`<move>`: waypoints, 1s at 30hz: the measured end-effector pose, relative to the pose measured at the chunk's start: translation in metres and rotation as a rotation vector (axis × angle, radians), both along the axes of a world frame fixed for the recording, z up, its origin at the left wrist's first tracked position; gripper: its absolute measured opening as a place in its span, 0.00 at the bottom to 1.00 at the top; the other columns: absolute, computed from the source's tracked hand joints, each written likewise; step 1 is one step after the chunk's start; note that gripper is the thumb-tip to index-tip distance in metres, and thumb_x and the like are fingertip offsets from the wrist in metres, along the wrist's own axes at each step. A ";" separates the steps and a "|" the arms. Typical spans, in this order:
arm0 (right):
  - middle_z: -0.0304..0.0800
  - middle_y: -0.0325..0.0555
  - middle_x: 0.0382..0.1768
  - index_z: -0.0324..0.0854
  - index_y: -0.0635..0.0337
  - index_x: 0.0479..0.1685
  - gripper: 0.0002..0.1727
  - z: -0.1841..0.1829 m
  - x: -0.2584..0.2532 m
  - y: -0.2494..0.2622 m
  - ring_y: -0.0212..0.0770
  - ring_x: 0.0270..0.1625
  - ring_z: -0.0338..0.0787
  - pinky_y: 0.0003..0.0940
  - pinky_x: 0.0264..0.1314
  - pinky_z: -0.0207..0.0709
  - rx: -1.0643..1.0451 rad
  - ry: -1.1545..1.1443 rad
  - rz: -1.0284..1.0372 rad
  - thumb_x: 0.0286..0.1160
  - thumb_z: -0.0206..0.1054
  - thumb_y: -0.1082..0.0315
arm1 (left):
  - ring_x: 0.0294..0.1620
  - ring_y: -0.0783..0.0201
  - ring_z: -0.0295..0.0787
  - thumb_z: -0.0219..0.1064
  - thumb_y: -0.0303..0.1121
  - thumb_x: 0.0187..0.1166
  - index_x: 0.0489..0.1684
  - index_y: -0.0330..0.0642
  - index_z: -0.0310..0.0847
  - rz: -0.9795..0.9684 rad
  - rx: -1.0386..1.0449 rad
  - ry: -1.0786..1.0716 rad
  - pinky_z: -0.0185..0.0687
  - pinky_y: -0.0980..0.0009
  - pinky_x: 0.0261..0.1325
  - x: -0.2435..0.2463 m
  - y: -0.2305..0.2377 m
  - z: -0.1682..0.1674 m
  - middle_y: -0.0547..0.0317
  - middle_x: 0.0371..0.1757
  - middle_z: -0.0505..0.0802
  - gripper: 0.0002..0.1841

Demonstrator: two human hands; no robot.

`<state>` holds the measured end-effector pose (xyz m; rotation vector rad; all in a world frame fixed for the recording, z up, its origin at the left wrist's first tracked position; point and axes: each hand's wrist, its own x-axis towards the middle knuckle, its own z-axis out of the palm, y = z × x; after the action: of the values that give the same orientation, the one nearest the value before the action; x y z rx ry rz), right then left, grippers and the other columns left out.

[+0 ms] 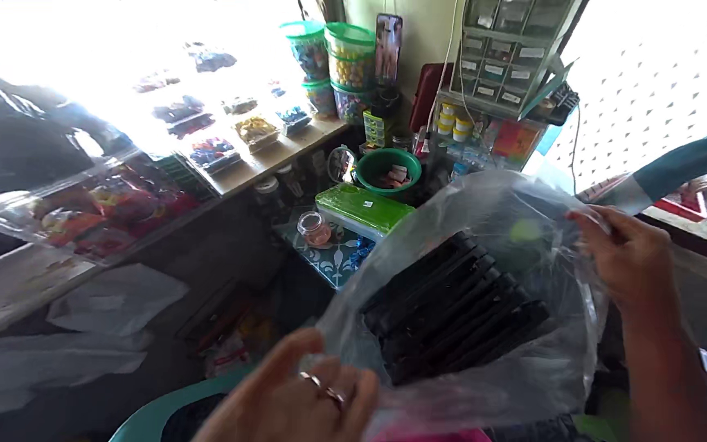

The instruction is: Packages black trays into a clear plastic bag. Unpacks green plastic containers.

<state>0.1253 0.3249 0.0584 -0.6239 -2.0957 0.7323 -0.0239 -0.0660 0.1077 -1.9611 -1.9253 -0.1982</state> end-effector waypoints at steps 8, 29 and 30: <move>0.86 0.20 0.42 0.86 0.63 0.52 0.12 -0.015 0.062 -0.038 0.09 0.34 0.82 0.10 0.35 0.80 -0.060 0.181 0.062 0.78 0.61 0.69 | 0.55 0.62 0.86 0.59 0.29 0.87 0.49 0.51 0.88 0.164 0.231 0.038 0.56 0.50 0.73 -0.042 -0.018 -0.017 0.60 0.41 0.94 0.09; 0.89 0.23 0.67 0.87 0.33 0.54 0.14 -0.090 0.046 -0.058 0.29 0.76 0.81 0.29 0.81 0.72 -0.293 0.361 0.543 0.74 0.71 0.44 | 0.68 0.62 0.88 0.62 0.42 0.87 0.62 0.70 0.79 -0.113 0.825 -1.223 0.85 0.62 0.72 -0.013 0.028 -0.106 0.71 0.67 0.90 0.11; 0.94 0.22 0.57 0.88 0.32 0.48 0.06 -0.087 0.035 -0.063 0.29 0.69 0.88 0.30 0.79 0.77 -0.292 0.436 0.510 0.77 0.70 0.51 | 0.63 0.65 0.91 0.61 0.39 0.87 0.60 0.69 0.79 -0.083 0.903 -1.193 0.87 0.64 0.69 -0.012 0.037 -0.104 0.74 0.61 0.93 0.10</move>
<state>0.1604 0.2615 -0.0288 -0.0495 -1.7548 1.3453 -0.0363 -0.0293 0.0034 -1.2776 -1.6745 -2.1866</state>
